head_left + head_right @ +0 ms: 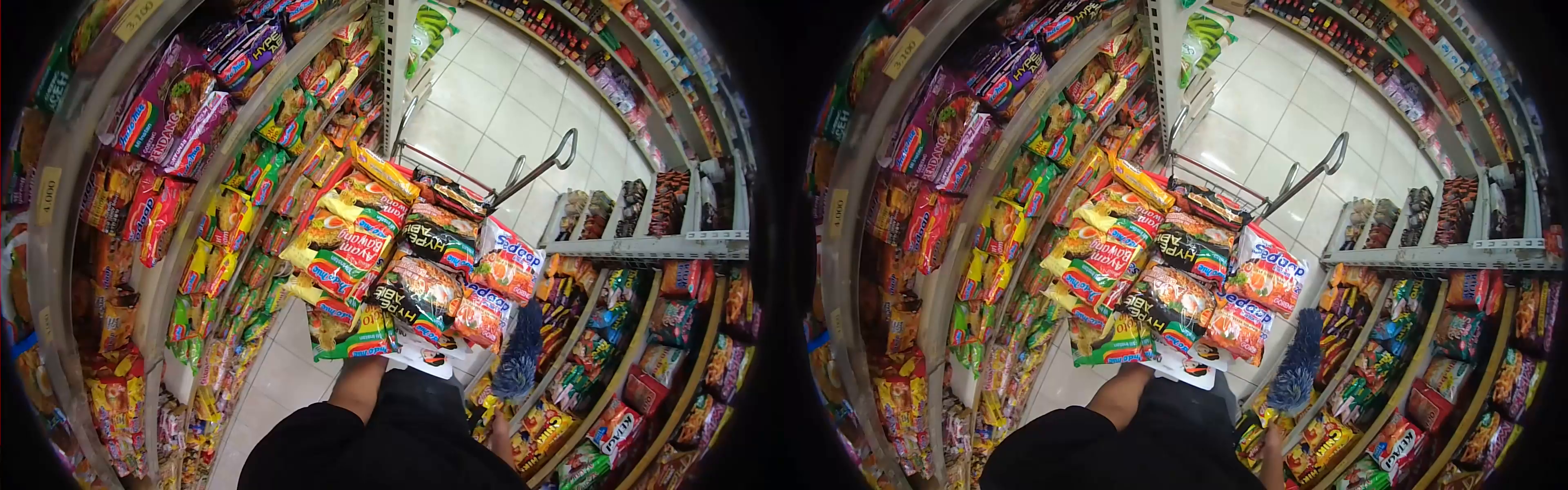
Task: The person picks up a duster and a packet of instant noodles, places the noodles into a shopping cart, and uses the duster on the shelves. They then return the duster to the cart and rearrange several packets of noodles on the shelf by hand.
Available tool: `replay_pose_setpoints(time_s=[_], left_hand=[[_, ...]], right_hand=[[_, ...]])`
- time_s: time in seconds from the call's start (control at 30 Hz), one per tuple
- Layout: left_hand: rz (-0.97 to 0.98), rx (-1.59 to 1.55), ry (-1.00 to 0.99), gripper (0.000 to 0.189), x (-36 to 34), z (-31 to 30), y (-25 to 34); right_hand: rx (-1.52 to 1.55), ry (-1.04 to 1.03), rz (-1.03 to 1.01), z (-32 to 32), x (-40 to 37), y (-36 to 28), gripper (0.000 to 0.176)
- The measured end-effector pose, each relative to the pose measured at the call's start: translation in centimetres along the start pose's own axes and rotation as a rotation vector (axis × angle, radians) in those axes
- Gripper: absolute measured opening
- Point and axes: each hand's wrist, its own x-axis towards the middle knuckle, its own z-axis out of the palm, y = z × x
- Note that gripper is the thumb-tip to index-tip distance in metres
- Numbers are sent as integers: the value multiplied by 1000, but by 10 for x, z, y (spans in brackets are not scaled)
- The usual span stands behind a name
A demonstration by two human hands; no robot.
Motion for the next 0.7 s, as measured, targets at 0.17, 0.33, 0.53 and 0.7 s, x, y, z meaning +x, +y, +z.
replay_pose_setpoints(time_s=[0.17, 0.33, 0.53, 0.7], left_hand=[[45, 127, -49, 44, 9, -19, 6], [148, 307, -108, 41, 4, -53, 15], [282, 694, -179, 38, -22, -124, 0], [33, 1061, -200, 43, -211, -134, 113]], right_hand=[[195, 33, 77, 15, -11, 56, 39], [181, 33, 16, 36, -34, 83, 40], [209, -23, -45, 58, -23, 108, 37], [270, -49, -140, 86, -4, 114, 34]])
